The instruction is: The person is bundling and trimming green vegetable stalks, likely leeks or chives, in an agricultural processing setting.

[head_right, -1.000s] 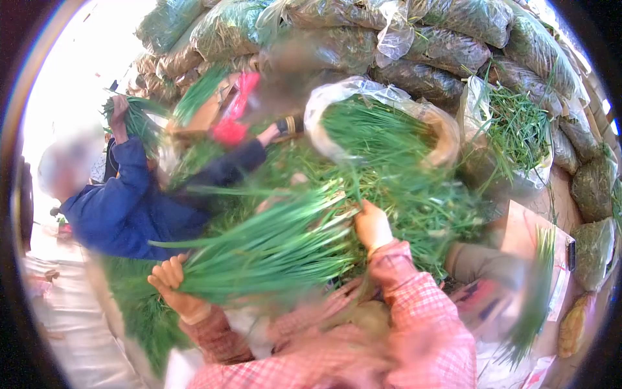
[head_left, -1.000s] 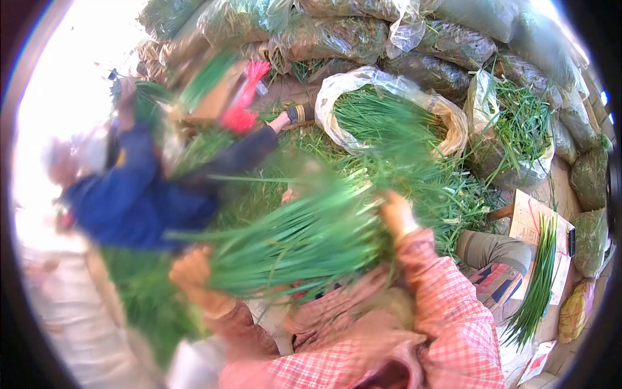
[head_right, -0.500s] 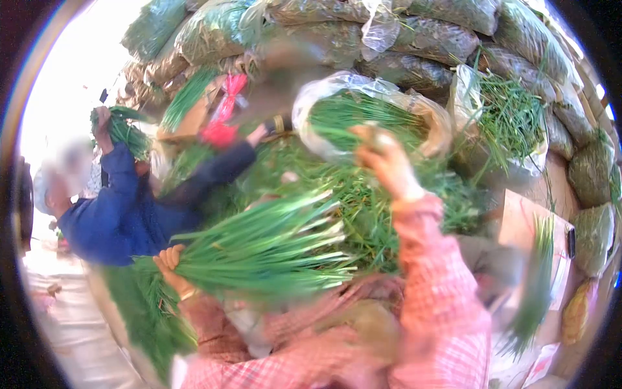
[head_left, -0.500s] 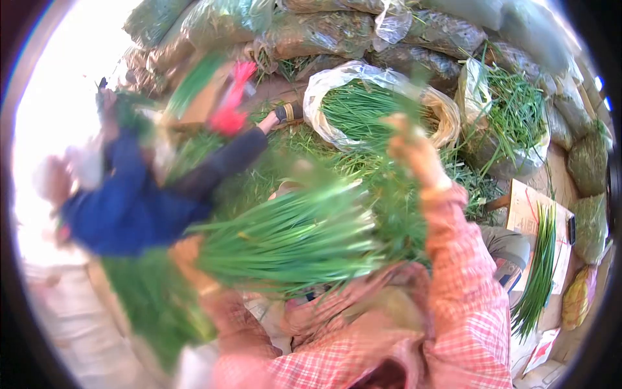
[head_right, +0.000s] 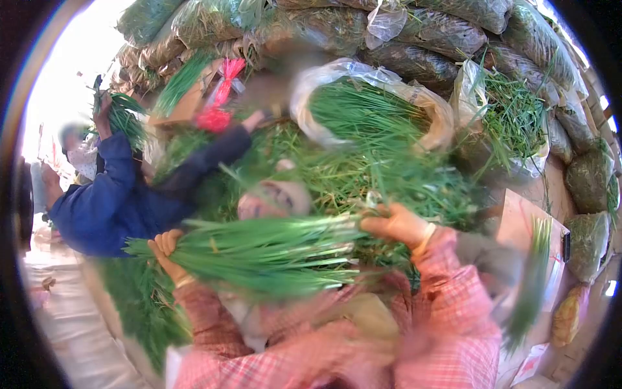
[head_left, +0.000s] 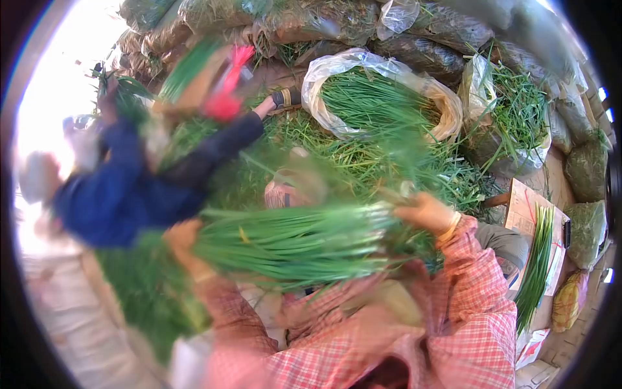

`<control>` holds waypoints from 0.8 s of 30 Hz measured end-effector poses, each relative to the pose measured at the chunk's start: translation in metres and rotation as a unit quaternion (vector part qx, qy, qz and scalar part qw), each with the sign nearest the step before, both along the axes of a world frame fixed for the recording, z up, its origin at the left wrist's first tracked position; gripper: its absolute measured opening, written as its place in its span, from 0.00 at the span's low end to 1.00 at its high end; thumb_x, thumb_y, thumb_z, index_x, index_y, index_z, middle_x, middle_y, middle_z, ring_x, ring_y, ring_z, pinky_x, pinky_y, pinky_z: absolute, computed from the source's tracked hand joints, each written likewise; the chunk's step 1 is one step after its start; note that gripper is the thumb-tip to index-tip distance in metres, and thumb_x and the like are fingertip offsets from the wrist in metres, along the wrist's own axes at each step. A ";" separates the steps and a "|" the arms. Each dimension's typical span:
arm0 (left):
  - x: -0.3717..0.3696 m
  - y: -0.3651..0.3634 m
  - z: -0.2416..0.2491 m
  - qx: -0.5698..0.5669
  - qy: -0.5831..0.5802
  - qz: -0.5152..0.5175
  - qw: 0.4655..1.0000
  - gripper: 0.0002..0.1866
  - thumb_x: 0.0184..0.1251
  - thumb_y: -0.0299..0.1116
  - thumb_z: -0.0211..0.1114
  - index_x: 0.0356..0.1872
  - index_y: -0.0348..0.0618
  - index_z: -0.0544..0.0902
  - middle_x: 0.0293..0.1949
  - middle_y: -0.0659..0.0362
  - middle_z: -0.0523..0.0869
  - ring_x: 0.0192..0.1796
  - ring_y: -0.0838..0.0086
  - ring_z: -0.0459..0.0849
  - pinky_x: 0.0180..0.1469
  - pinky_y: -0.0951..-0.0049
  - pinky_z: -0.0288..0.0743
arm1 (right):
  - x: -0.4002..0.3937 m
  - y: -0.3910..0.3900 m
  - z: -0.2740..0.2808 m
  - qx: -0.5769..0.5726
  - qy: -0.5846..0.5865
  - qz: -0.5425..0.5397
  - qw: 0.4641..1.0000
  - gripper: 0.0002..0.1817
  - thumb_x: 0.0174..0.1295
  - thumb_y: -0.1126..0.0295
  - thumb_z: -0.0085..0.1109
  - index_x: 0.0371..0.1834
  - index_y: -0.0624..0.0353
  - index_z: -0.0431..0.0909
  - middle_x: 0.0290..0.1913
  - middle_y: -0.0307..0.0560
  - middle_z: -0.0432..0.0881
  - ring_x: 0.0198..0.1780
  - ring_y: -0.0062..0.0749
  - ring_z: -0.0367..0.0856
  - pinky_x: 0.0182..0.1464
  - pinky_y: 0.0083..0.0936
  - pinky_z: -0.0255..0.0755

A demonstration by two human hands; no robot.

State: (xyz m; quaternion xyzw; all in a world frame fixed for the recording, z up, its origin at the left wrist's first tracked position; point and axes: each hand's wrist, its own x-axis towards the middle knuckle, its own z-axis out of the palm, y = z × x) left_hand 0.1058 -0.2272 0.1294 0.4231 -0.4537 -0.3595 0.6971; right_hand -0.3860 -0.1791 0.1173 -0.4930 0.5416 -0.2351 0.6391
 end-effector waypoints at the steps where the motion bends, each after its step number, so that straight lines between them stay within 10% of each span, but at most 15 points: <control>1: 0.001 0.002 0.001 0.004 -0.094 0.018 0.995 0.21 0.70 0.36 0.47 0.15 0.54 0.54 0.16 0.69 0.52 0.21 0.81 0.54 0.34 0.81 0.58 | -0.011 0.003 0.002 -0.063 0.062 0.029 0.996 0.19 0.58 0.57 0.58 0.50 0.56 0.76 0.41 0.40 0.80 0.38 0.23 0.76 0.39 0.20 0.70; 5: 0.015 0.016 -0.013 0.010 0.000 0.031 0.999 0.20 0.71 0.38 0.45 0.15 0.54 0.55 0.16 0.69 0.51 0.21 0.80 0.54 0.37 0.79 0.59 | -0.107 0.024 -0.016 -0.047 0.045 -0.364 0.929 0.13 0.58 0.60 0.58 0.41 0.54 0.79 0.27 0.33 0.76 0.21 0.13 0.66 0.23 0.12 0.57; 7: 0.016 0.026 -0.019 0.015 0.029 0.075 0.997 0.21 0.71 0.39 0.45 0.16 0.54 0.55 0.16 0.69 0.52 0.21 0.80 0.54 0.38 0.78 0.61 | -0.124 0.029 -0.005 -0.051 0.054 -0.479 0.875 0.11 0.59 0.56 0.57 0.32 0.50 0.78 0.14 0.22 0.58 0.13 0.09 0.49 0.15 0.14 0.40; 9: 0.013 0.029 -0.022 0.015 0.055 0.113 0.992 0.21 0.72 0.40 0.45 0.16 0.53 0.55 0.16 0.69 0.52 0.21 0.79 0.54 0.39 0.78 0.62 | -0.089 0.028 -0.004 -0.159 0.086 -0.446 0.877 0.12 0.59 0.54 0.57 0.33 0.51 0.78 0.14 0.22 0.60 0.13 0.08 0.49 0.14 0.13 0.39; 11: 0.008 0.031 -0.016 0.011 0.051 0.115 0.992 0.21 0.72 0.41 0.45 0.16 0.53 0.55 0.16 0.69 0.52 0.21 0.79 0.55 0.41 0.77 0.63 | -0.024 0.019 0.009 -0.252 0.111 -0.320 0.907 0.13 0.60 0.60 0.55 0.38 0.58 0.79 0.30 0.41 0.80 0.31 0.25 0.75 0.38 0.24 0.69; 18: -0.016 0.045 0.023 -0.119 0.336 -0.213 0.910 0.20 0.71 0.40 0.47 0.17 0.53 0.56 0.16 0.69 0.54 0.22 0.79 0.57 0.46 0.74 0.64 | 0.111 -0.021 0.010 -0.132 0.269 -0.092 0.950 0.44 0.43 0.31 0.54 0.50 0.62 0.73 0.42 0.62 0.80 0.45 0.54 0.78 0.48 0.39 0.71; 24: 0.003 0.052 -0.012 -0.187 0.284 -0.282 0.897 0.12 0.71 0.41 0.45 0.28 0.47 0.64 0.26 0.66 0.62 0.31 0.76 0.64 0.47 0.74 0.64 | 0.132 -0.034 -0.004 -0.164 0.021 -0.033 0.986 0.33 0.49 0.47 0.63 0.50 0.62 0.74 0.44 0.54 0.79 0.46 0.40 0.77 0.50 0.33 0.69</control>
